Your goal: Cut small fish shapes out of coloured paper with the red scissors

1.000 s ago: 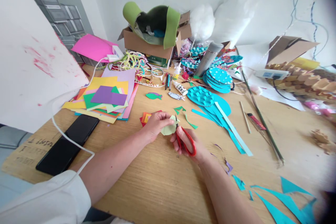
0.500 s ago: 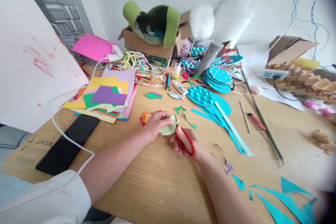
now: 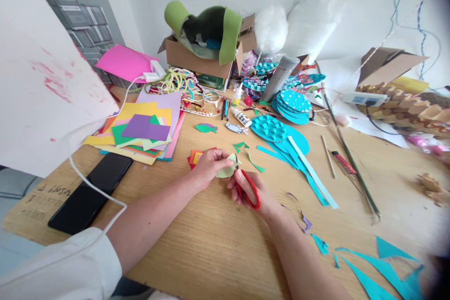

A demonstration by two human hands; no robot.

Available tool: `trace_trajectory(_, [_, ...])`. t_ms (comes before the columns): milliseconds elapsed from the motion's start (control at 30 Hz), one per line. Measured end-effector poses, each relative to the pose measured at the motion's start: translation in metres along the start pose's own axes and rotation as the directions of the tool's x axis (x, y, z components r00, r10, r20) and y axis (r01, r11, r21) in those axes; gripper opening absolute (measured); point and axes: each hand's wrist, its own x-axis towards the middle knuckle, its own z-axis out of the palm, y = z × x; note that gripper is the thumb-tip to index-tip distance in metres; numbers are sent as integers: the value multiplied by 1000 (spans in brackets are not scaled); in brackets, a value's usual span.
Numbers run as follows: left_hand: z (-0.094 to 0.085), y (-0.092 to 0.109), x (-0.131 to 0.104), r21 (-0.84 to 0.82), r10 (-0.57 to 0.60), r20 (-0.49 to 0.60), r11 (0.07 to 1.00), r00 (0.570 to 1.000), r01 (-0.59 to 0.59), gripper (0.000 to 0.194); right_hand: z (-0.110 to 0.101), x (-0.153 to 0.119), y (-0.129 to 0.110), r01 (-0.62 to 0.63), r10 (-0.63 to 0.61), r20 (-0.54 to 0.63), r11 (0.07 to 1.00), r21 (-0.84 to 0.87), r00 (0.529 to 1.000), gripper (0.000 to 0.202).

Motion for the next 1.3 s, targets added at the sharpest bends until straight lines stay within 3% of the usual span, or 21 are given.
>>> trace_trajectory(1300, [0,-2,1,24,23,-21,999,1000,-23,21,1,2,4,6,-7,-38,1000,-27,999,62])
